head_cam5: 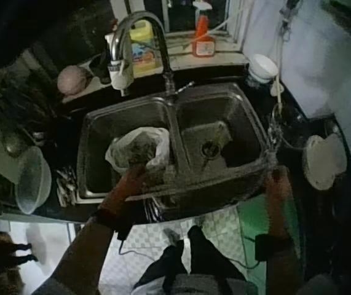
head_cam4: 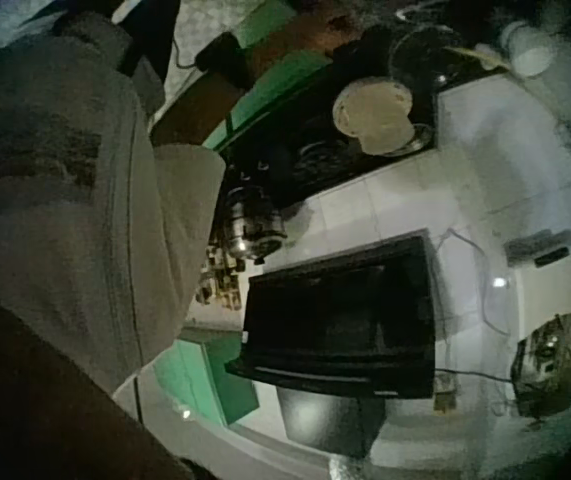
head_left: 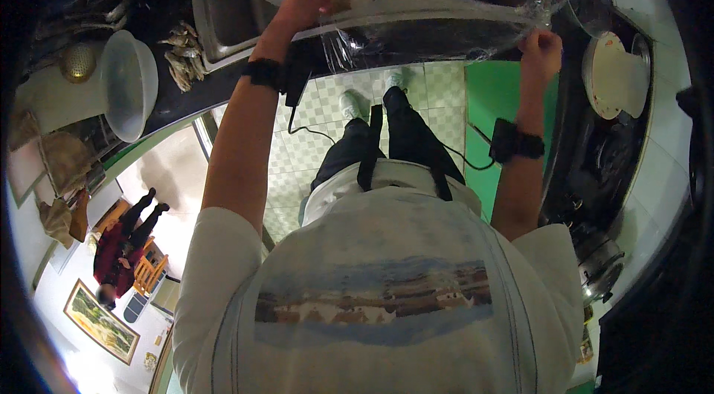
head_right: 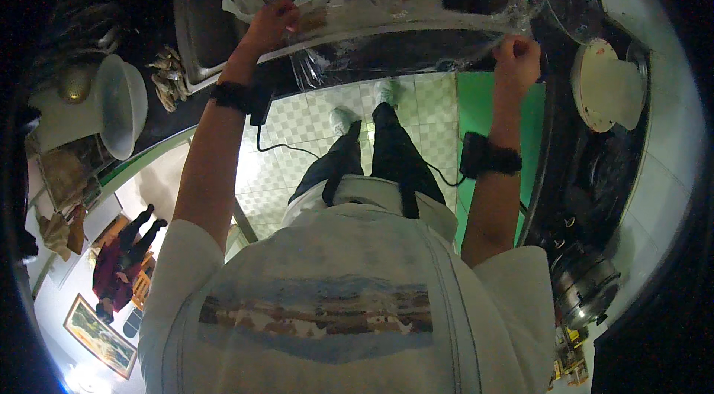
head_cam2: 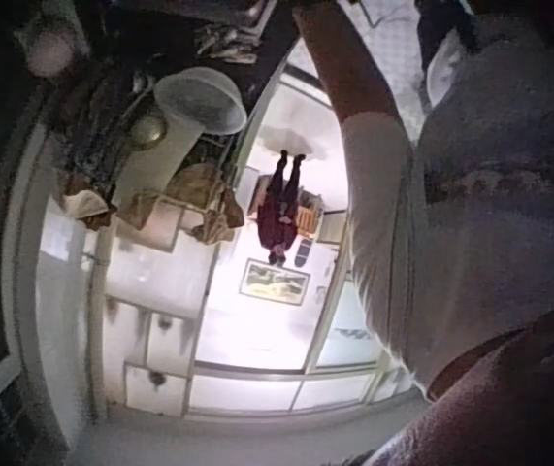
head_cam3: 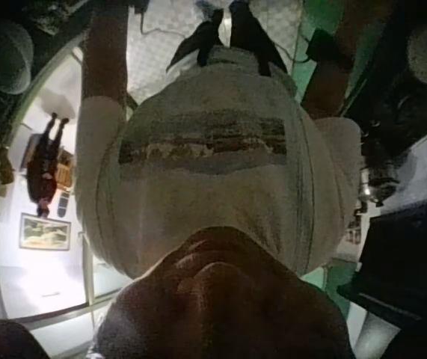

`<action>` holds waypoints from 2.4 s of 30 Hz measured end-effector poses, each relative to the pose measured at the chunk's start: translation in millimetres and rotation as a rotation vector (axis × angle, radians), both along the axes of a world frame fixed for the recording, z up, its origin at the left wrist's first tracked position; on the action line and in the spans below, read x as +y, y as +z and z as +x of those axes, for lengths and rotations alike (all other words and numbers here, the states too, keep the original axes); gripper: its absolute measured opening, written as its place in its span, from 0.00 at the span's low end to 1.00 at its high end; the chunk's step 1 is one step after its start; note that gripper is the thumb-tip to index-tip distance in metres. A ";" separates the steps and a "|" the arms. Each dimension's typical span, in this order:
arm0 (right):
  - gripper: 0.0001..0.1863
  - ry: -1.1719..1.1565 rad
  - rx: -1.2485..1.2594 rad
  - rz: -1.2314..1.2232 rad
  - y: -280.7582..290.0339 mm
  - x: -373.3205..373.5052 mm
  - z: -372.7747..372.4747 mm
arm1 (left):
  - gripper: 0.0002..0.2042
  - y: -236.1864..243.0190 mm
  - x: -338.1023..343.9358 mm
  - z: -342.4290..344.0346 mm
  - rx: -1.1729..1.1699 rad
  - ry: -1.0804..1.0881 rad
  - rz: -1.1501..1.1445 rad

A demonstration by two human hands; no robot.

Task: The person stands at a kitchen sink and prepares small fish by hand. They remove the heads and internal organs, then place the cleaned fish into a plastic bag. The person uses scissors to cut the bag and continues processing the fish one by one.

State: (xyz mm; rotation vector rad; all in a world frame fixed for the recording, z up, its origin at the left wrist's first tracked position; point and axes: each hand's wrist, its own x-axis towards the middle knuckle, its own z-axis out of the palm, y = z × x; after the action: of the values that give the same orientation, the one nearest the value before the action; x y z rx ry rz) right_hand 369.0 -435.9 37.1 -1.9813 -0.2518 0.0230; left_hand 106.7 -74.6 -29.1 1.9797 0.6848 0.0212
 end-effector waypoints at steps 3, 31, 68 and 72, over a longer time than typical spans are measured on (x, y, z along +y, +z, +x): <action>0.12 0.010 0.110 -0.099 -10.6 7.2 15.1 | 0.11 6.4 0.3 4.1 0.066 0.124 -0.167; 0.31 0.757 1.135 0.208 -107.1 -5.7 -145.8 | 0.14 47.9 -123.7 -96.5 0.237 0.303 -0.319; 0.17 0.641 1.078 -0.169 -76.5 -41.5 -133.6 | 0.13 -11.0 -215.1 -117.6 -0.117 0.553 -0.807; 0.12 0.340 0.145 -0.292 -54.0 -67.5 -57.7 | 0.12 -26.4 -217.1 -114.0 -0.116 0.608 -0.809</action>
State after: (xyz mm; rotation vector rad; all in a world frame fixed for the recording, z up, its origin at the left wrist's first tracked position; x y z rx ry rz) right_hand 311.3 -503.4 -16.9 -2.1903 -0.5116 0.4426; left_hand -7.4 -291.6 -55.5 0.9515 1.0016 0.1928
